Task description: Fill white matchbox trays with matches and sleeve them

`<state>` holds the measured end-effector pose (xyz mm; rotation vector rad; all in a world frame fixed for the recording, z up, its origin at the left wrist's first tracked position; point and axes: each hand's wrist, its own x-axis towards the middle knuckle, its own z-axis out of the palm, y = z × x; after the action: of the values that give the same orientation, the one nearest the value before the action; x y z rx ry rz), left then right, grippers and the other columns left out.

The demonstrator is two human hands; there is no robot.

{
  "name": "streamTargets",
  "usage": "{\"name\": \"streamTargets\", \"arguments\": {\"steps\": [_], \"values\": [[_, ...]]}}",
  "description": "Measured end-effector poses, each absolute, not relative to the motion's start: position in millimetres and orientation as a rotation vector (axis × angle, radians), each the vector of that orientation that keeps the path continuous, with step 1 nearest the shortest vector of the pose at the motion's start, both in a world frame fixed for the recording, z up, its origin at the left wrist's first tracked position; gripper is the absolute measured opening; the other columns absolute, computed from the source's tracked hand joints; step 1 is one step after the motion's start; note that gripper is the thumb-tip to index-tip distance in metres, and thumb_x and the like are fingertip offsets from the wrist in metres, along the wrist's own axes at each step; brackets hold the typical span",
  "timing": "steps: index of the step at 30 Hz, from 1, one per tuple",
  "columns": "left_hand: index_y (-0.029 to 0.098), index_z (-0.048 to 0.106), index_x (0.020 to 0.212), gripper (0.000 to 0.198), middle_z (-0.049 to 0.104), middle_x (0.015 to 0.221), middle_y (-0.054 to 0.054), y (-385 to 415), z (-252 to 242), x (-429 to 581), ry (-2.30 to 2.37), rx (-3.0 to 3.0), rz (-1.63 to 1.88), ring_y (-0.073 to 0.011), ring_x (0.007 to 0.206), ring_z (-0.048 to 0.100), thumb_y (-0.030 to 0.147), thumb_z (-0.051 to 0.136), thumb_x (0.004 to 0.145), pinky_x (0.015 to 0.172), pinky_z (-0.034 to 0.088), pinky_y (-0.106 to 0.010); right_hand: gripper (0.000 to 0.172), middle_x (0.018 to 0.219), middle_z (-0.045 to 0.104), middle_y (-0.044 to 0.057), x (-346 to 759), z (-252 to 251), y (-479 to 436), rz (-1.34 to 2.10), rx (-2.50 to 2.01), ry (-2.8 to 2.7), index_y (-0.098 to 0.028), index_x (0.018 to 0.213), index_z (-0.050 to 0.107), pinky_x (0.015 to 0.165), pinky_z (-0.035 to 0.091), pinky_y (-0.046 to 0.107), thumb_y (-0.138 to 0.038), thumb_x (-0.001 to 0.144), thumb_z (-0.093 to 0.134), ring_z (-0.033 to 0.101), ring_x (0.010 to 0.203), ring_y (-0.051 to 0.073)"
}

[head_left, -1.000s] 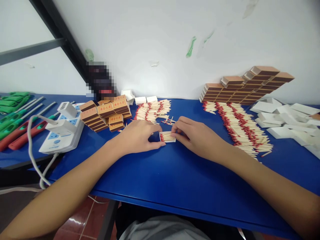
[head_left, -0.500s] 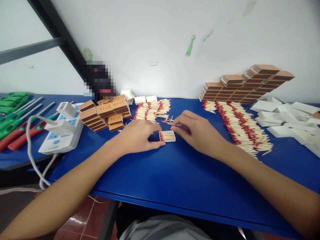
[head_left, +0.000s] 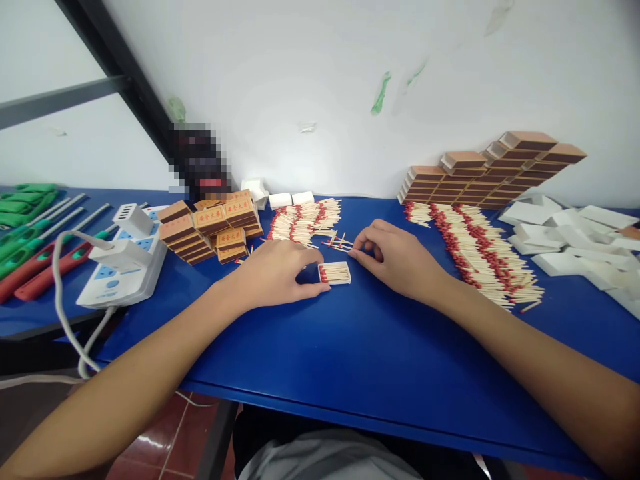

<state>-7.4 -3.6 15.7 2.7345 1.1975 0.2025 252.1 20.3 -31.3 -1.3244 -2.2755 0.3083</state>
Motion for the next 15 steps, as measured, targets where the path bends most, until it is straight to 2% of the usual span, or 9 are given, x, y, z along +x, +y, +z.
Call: {"name": "streamTargets", "arguments": {"steps": [15], "values": [[0.020, 0.075, 0.107, 0.031, 0.069, 0.073, 0.000, -3.4, 17.1, -6.5, 1.212, 2.724, 0.199, -0.0159, 0.063, 0.059, 0.047, 0.070, 0.093, 0.061, 0.032, -0.028, 0.012, 0.096, 0.061, 0.005, 258.6, -31.9, 23.2, 0.267, -1.334, -2.341, -0.021, 0.097, 0.065, 0.066, 0.043, 0.033, -0.030, 0.101, 0.058, 0.058, 0.072, 0.017]]}}
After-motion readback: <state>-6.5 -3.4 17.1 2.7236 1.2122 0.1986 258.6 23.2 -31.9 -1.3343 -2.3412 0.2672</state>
